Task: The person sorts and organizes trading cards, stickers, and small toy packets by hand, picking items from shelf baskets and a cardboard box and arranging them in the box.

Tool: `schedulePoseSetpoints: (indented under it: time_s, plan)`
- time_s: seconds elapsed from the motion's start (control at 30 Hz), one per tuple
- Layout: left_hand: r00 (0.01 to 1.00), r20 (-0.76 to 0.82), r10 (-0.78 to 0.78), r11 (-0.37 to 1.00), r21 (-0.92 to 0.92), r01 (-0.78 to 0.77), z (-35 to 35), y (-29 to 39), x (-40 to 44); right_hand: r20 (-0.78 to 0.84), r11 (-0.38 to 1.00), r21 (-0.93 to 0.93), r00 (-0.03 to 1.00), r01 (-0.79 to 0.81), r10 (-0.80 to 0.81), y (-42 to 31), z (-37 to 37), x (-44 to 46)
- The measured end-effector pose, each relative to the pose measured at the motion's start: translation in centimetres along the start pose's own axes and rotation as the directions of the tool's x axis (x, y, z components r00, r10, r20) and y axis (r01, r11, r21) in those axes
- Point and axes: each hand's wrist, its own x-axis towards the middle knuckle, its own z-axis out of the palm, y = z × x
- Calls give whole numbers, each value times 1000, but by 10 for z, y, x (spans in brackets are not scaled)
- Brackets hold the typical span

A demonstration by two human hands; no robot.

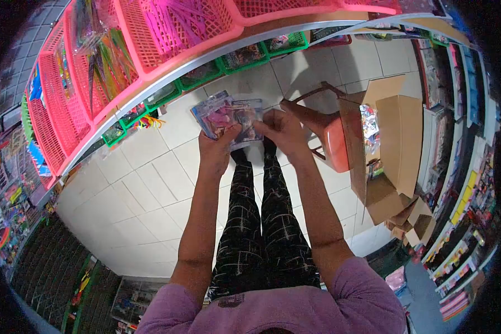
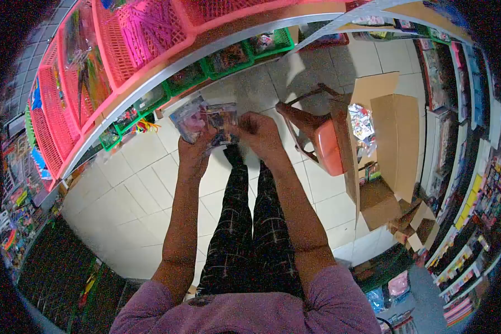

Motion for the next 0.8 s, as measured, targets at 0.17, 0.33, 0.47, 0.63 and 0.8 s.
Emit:
schedulePoseSetpoints:
  time_s: [0.17,0.33,0.47,0.63,0.8]
  plan:
    - [988,-108,106,973,218,-81,3,-12,-6,-136,977,-215,990,-4,-26,-15,8,-16]
    - [986,-142,89,965,258,-50,3,-10,-11,-65,995,-58,995,76,-80,3,3,-8]
    - [1000,0,-19,949,315,18,-4,-2,-22,-50,979,178,995,99,-91,-26,-9,-11]
    - [992,47,-120,915,392,92,-15,-7,-27,69,995,-9,993,99,-98,-14,-19,-7]
    - [998,25,-52,976,215,45,-9,-1,-14,97,989,27,985,143,-145,-15,-13,10]
